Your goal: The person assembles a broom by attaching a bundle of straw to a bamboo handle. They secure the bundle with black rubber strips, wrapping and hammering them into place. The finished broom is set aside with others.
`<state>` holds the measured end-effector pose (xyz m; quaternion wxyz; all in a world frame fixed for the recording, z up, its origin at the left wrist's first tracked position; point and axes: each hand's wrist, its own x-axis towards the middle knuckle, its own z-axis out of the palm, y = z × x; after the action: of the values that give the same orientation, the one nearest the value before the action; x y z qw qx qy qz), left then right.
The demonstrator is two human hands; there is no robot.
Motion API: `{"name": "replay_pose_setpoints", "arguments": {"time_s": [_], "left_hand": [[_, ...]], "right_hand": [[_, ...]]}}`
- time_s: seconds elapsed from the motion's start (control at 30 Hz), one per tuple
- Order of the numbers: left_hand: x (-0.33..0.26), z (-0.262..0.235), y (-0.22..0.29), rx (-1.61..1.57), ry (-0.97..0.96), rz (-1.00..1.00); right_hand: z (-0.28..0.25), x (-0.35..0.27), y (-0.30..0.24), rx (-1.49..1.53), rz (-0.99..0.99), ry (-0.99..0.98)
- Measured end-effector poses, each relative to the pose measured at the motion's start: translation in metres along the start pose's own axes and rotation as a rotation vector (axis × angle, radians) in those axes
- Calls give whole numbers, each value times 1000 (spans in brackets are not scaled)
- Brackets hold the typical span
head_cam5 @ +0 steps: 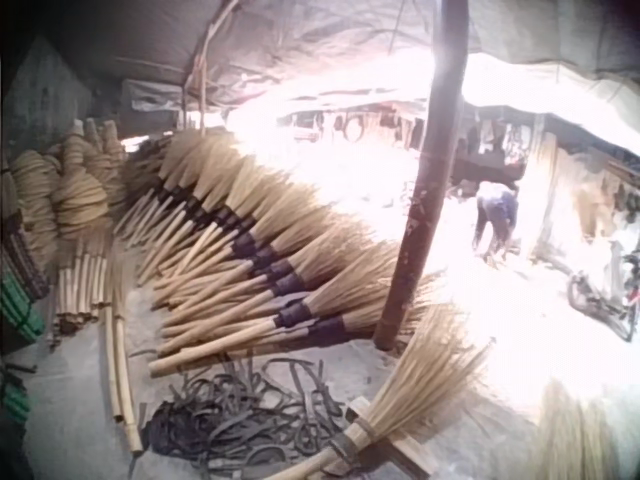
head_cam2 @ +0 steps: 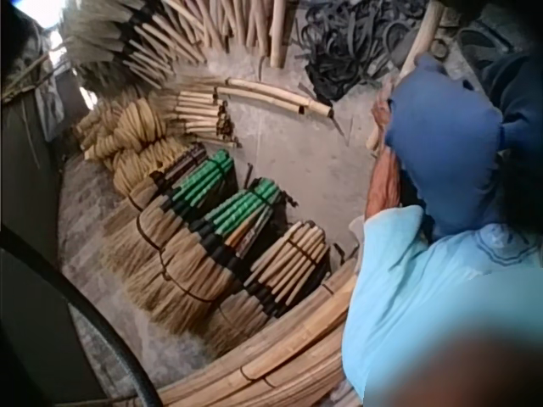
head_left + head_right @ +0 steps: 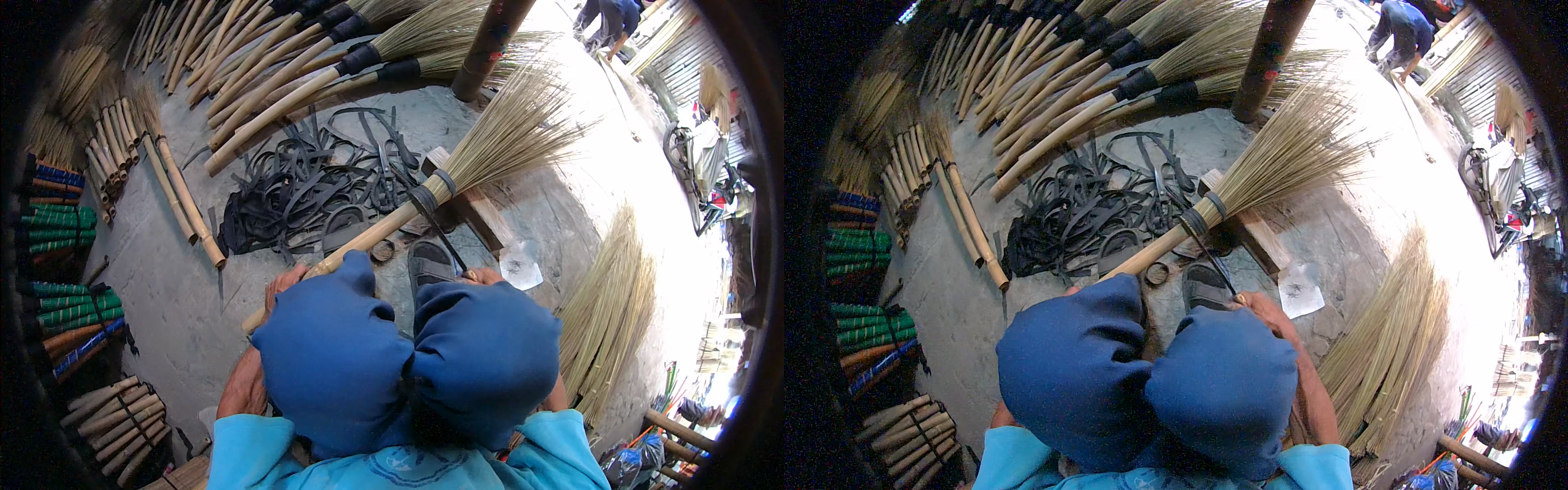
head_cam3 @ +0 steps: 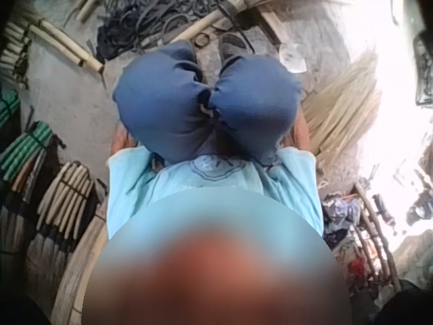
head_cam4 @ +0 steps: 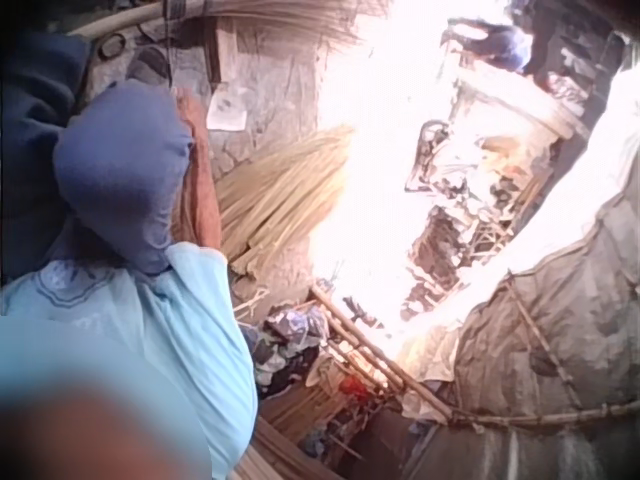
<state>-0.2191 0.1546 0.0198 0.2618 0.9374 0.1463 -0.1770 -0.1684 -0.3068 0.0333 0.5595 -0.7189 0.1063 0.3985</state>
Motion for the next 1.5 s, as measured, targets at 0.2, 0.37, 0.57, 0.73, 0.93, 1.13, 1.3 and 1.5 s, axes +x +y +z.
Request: {"name": "replay_pose_setpoints", "arguments": {"time_s": [0.2, 0.37, 0.57, 0.73, 0.93, 1.13, 1.3, 1.5], "left_hand": [[-3, -3, -6, 2, 2, -5], [-2, -4, -6, 1, 3, -14], [2, -4, -1, -3, 5, -1], [5, 0, 2, -10, 0, -12], [6, 0, 7, -14, 6, -18], [6, 1, 10, -18, 23, -25], [12, 10, 8, 16, 43, -5], [16, 10, 9, -61, -53, -22]], "right_hand": [[-13, 6, -21, 57, 6, 4], [-16, 10, -27, 64, 20, -3], [-16, 7, -78, -144, -127, 45], [-12, 6, -118, -207, -391, 65], [-36, 92, -56, -536, -623, 143], [-68, 77, 3, -801, -556, 70], [-54, 56, -32, -514, -113, -46], [-56, 60, -56, -757, -138, -187]]}}
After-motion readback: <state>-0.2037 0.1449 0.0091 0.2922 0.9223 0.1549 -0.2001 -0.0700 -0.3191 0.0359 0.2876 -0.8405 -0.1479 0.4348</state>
